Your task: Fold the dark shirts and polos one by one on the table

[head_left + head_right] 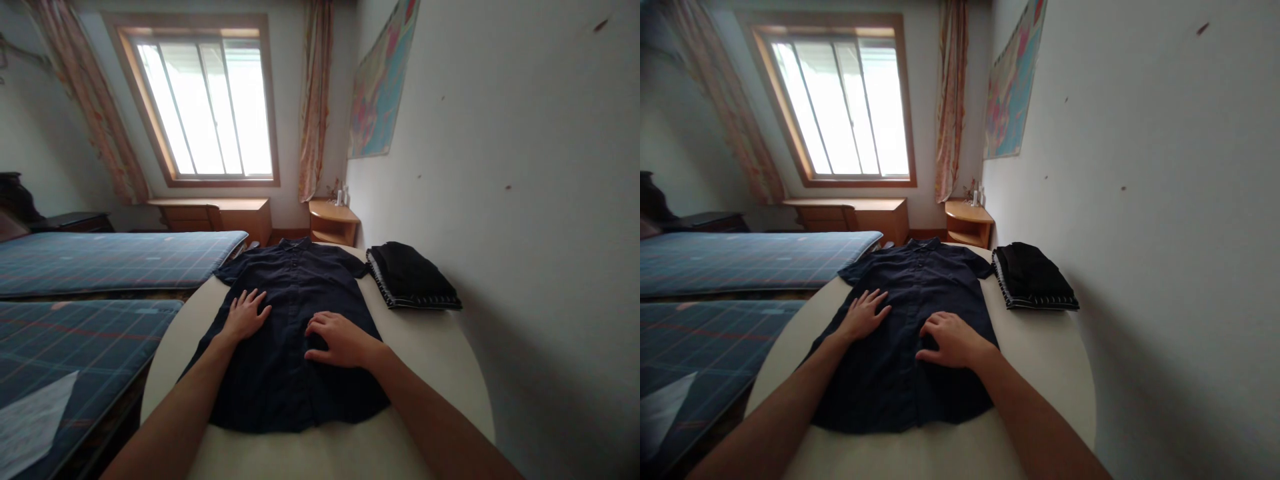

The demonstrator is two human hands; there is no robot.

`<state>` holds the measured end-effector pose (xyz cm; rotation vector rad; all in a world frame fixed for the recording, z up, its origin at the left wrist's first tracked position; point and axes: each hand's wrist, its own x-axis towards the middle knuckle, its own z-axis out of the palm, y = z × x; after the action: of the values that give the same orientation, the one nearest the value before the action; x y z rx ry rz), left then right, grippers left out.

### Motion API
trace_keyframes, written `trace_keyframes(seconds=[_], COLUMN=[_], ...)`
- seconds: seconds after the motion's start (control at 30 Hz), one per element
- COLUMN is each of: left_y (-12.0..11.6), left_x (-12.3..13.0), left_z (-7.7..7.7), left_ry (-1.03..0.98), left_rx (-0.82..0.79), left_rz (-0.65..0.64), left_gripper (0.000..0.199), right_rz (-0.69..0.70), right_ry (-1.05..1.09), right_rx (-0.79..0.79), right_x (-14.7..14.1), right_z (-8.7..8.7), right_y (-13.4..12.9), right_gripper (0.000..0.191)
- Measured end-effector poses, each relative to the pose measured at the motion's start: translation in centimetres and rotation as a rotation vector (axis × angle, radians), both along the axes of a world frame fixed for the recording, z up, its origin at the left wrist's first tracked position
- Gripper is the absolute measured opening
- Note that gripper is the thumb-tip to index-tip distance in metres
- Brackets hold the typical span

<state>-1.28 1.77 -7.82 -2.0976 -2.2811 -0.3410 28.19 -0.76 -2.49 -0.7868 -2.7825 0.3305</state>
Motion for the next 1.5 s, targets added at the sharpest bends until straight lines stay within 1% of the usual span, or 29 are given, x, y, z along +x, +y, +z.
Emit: trace_keyframes(seconds=[0.07,0.13,0.2,0.27,0.4,0.5,0.57,0.67,0.73,0.83,0.9,0.93,1.0,1.03,1.1,1.17,1.2,1.23,1.3,1.37,1.43,1.5], left_y=[-0.3,-0.5,-0.7,-0.7,-0.7,-0.8,-0.8,-0.9,-0.9,-1.1,-1.1,-1.1,-1.0,-1.0,-1.0,-1.2,-1.4,-1.6,-2.2,-2.7,-2.9,-2.8], left_x=[-0.2,-0.5,-0.7,-0.7,-0.6,-0.4,-0.4,-0.3,-0.3,-0.2,-0.1,-0.1,0.0,0.1,0.3,0.2,0.1,-0.1,-0.8,-1.5,-1.9,-1.6], left_z=[0.1,0.2,0.1,-0.1,-0.3,-0.3,-0.2,-0.1,0.0,0.1,0.1,0.1,0.0,0.0,-0.1,-0.1,0.1,0.3,1.1,2.3,3.6,4.8], left_ry=[-0.002,-0.012,-0.026,-0.032,-0.016,-0.009,-0.007,-0.007,-0.007,-0.003,0.005,0.011,0.025,0.03,0.037,0.041,0.043,0.046,0.05,0.058,0.09,0.132], left_rx=[0.008,0.029,0.026,-0.007,-0.055,-0.062,-0.07,-0.076,-0.077,-0.076,-0.077,-0.081,-0.101,-0.114,-0.135,-0.157,-0.172,-0.195,-0.246,-0.295,-0.34,-0.373], left_rz=[-0.028,-0.085,-0.128,-0.131,-0.102,-0.097,-0.094,-0.09,-0.091,-0.091,-0.08,-0.075,-0.067,-0.065,-0.059,-0.059,-0.063,-0.068,-0.08,-0.136,-0.175,-0.146], left_gripper=[0.061,0.062,0.063,0.066,0.067,0.066,0.067,0.067,0.067,0.067,0.067,0.067,0.067,0.068,0.069,0.069,0.07,0.071,0.073,0.069,0.06,0.058], right_rz=[0.076,0.118,0.126,0.112,0.12,0.139,0.128,0.109,0.132,0.222,0.269,0.274,0.23,0.184,0.059,-0.05,-0.082,-0.095,-0.071,-0.021,0.027,0.063], right_ry=[-0.028,-0.089,-0.155,-0.202,-0.239,-0.232,-0.212,-0.154,-0.127,-0.13,-0.123,-0.102,-0.031,0.003,0.017,-0.052,-0.096,-0.135,-0.179,-0.195,-0.218,-0.258], right_rx=[-0.062,-0.112,-0.134,-0.123,-0.058,-0.005,0.027,0.05,0.018,-0.1,-0.162,-0.172,-0.146,-0.119,-0.09,-0.142,-0.193,-0.246,-0.324,-0.353,-0.354,-0.341], right_x=[-0.5,-1.0,-1.5,-1.8,-2.0,-2.2,-2.3,-2.6,-2.8,-3.0,-2.9,-2.8,-2.3,-1.9,-1.1,-0.3,0.0,0.3,0.4,0.1,-0.4,-1.0], right_z=[0.9,1.4,1.7,1.9,2.1,2.3,2.6,3.0,3.1,3.2,3.0,2.8,2.2,1.8,0.9,0.2,0.1,0.0,0.4,1.1,1.9,2.6], right_y=[-1.8,-3.4,-4.6,-5.4,-5.8,-5.6,-5.5,-5.7,-5.9,-6.0,-5.6,-5.3,-4.4,-3.8,-2.7,-1.9,-1.7,-1.6,-1.8,-2.5,-3.5,-4.6], right_gripper=[0.05,0.057,0.061,0.061,0.043,0.029,0.021,0.017,0.02,0.03,0.035,0.034,0.029,0.032,0.056,0.083,0.091,0.095,0.094,0.089,0.085,0.085])
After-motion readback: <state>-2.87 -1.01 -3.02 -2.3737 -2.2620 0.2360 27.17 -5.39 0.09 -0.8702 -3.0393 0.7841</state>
